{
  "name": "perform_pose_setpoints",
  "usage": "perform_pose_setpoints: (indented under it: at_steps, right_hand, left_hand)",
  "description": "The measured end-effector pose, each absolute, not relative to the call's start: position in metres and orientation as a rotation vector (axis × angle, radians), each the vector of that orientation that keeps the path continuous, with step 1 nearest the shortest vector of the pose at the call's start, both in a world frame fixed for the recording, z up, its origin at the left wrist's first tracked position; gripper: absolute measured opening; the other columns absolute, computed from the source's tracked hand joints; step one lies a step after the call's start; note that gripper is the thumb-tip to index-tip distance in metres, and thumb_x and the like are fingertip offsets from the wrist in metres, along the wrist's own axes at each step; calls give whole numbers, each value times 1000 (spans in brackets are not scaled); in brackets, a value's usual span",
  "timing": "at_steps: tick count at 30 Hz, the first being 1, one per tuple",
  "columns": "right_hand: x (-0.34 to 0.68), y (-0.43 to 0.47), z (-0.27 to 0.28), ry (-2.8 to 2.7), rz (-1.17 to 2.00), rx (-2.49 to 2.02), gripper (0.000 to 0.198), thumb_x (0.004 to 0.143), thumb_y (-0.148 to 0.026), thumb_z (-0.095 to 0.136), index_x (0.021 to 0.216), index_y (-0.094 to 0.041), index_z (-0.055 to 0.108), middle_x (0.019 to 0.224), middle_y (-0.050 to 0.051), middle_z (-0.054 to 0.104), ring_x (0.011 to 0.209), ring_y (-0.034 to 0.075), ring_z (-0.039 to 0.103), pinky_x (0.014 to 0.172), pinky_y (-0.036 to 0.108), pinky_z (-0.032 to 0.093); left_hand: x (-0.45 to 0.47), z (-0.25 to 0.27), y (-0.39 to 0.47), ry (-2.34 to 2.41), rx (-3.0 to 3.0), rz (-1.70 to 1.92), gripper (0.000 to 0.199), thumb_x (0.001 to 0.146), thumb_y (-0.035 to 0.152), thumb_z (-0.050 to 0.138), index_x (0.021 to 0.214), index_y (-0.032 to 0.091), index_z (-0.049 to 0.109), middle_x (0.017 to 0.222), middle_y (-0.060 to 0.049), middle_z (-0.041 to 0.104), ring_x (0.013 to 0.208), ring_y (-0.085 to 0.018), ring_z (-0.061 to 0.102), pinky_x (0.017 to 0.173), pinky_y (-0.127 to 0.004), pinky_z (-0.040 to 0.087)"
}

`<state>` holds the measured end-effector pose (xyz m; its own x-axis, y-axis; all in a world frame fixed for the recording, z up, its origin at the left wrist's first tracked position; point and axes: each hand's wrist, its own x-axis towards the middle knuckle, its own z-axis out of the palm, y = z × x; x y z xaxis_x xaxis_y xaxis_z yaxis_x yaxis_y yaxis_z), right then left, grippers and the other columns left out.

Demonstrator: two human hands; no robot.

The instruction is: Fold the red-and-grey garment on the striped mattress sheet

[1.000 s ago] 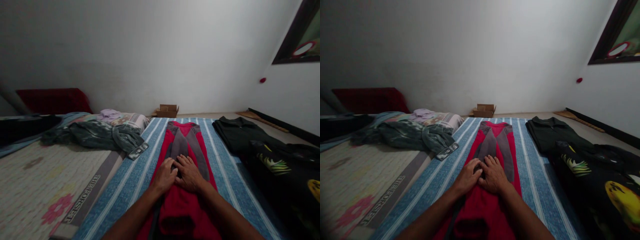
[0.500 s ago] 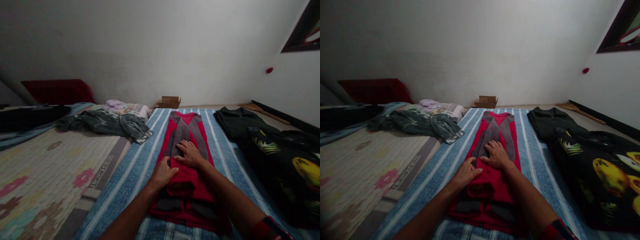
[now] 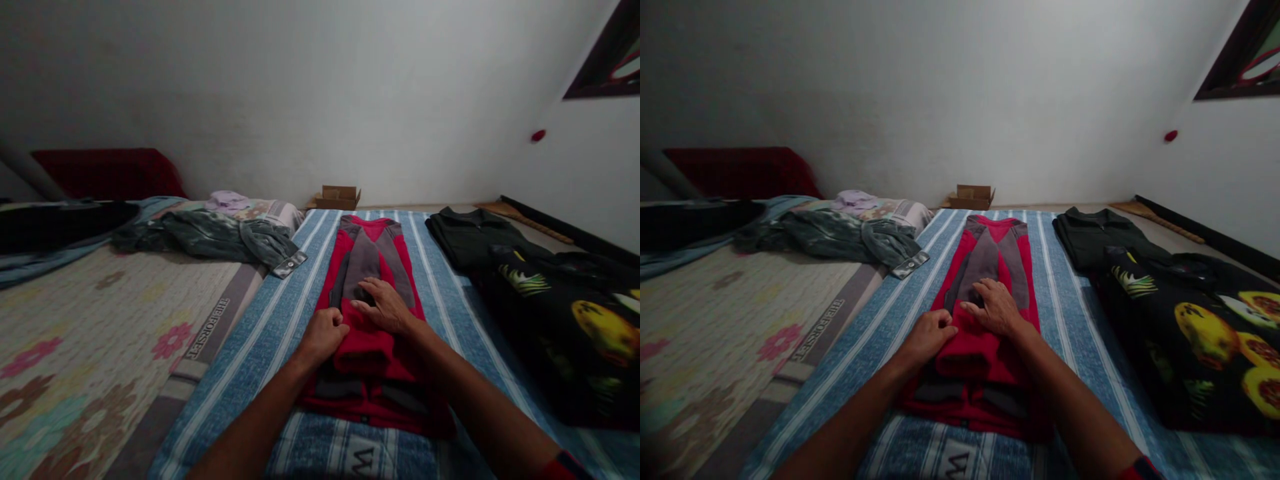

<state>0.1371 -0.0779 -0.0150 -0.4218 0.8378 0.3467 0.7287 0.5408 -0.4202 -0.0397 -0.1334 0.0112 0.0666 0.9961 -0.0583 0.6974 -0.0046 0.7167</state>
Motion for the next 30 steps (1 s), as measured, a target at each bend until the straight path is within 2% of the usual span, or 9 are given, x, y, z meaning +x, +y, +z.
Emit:
perform_pose_setpoints:
  at_steps: [7, 12, 18, 25, 30]
  right_hand:
    - [141, -102, -18, -2294, 291, -1243, 54, 84, -60, 49, 112, -16, 62, 117, 13, 58, 110, 26, 52, 96, 39, 39]
    - [133, -112, 1, -2280, 313, -1220, 51, 87, -58, 46, 113, -16, 61, 113, 11, 58, 106, 23, 53, 93, 35, 40]
    - [122, -125, 3, -2395, 351, -1232, 54, 85, -62, 45, 110, -16, 61, 110, 11, 58, 106, 25, 51, 95, 39, 38]
    - [117, -131, 5, -2375, 368, -1252, 60, 84, -65, 45, 119, -18, 57, 125, 13, 53, 118, 28, 45, 100, 43, 33]
    - [111, -132, -2, -2415, 427, -1274, 62, 82, -63, 48, 126, -19, 53, 133, 14, 48, 126, 32, 40, 105, 48, 28]
  left_hand:
    - [-47, 14, -142, 1682, 1508, 810, 15, 62, 20, 55, 55, 19, 42, 52, 7, 41, 53, -10, 40, 51, -23, 27]
    - [-54, 18, -145, 1447, 1189, 971, 18, 63, 34, 56, 68, 21, 44, 53, 8, 43, 47, -10, 42, 47, -22, 33]
    - [-68, 0, -142, 1651, 1339, 937, 17, 57, 24, 57, 70, 20, 46, 53, 7, 47, 51, -12, 49, 48, -22, 36]
    - [-76, 11, -143, 1484, 1313, 904, 27, 63, 28, 56, 86, 19, 47, 56, 8, 48, 49, -12, 49, 48, -22, 35]
    - [-80, 4, -137, 1652, 1468, 792, 19, 60, 17, 51, 78, 19, 44, 51, 9, 40, 47, -10, 42, 47, -21, 29]
